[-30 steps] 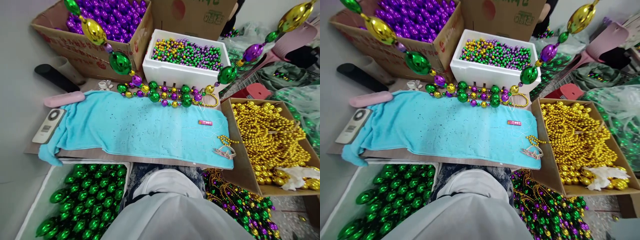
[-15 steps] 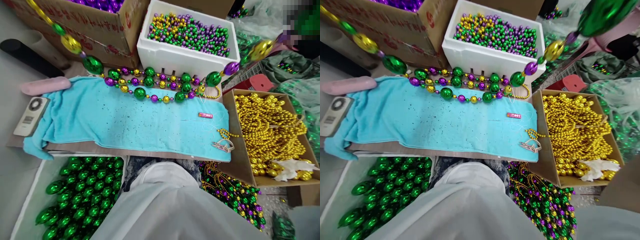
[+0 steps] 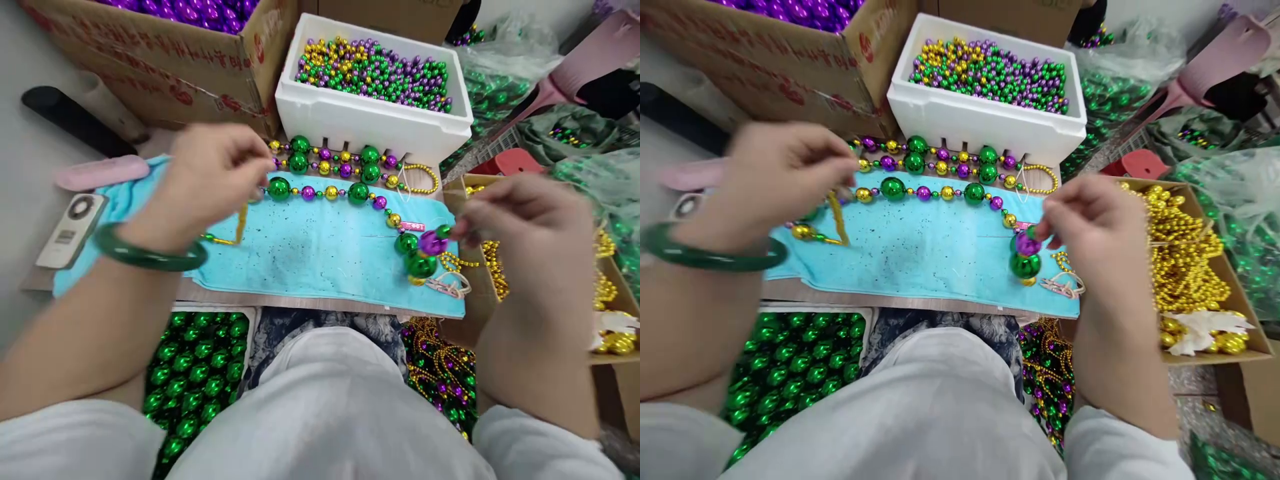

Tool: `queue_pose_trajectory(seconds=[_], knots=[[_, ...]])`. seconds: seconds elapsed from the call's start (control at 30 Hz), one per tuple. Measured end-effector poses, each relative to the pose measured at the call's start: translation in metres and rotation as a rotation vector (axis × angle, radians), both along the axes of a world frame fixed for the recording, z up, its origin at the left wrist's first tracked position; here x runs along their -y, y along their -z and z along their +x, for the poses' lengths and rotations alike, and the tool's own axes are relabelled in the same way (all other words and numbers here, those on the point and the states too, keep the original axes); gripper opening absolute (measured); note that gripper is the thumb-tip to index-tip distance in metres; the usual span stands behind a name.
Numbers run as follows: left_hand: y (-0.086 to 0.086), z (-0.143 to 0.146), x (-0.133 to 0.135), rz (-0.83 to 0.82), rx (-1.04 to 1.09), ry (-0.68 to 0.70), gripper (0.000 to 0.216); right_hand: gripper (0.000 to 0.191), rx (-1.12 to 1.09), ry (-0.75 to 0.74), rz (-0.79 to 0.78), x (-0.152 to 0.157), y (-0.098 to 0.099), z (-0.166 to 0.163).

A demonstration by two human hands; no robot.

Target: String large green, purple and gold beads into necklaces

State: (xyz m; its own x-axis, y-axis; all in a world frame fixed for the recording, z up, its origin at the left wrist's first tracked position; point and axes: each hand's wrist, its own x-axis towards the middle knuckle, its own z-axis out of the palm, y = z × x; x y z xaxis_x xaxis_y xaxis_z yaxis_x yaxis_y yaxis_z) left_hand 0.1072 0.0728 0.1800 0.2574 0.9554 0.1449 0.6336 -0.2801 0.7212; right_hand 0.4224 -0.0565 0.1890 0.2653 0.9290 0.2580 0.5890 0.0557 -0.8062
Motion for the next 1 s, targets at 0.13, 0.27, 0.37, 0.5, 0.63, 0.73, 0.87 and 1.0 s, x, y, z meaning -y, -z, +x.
queue_pose_trajectory(seconds=[0.13,0.27,0.37,0.5,0.63,0.73,0.87,1.0], knots=[[0.06,0.032,0.001,-0.255,0.179,0.104,0.007,0.01,-0.264,-0.178,-0.183,-0.011,0.049,-0.044],[0.096,0.043,0.005,-0.365,0.33,0.195,0.008,0.01,-0.379,-0.328,-0.064,-0.022,0.095,-0.067],[0.1,0.042,0.013,-0.435,0.3,0.298,0.012,0.011,-0.338,-0.428,0.046,-0.029,0.108,-0.071],[0.09,0.042,0.023,-0.46,0.173,0.467,0.018,0.014,-0.317,-0.621,-0.055,-0.04,0.109,-0.071],[0.078,0.041,0.024,-0.426,0.159,0.487,0.021,0.019,-0.457,-0.737,-0.176,-0.051,0.113,-0.073],[0.077,0.039,0.021,-0.403,0.182,0.44,0.021,0.022,-0.54,-0.674,-0.177,-0.057,0.117,-0.076],[0.081,0.038,0.019,-0.387,0.2,0.41,0.021,0.025,-0.679,-0.415,-0.171,-0.061,0.122,-0.086],[0.089,0.041,0.027,-0.171,0.064,0.398,0.02,0.02,-0.759,-0.155,-0.212,-0.062,0.125,-0.098]])
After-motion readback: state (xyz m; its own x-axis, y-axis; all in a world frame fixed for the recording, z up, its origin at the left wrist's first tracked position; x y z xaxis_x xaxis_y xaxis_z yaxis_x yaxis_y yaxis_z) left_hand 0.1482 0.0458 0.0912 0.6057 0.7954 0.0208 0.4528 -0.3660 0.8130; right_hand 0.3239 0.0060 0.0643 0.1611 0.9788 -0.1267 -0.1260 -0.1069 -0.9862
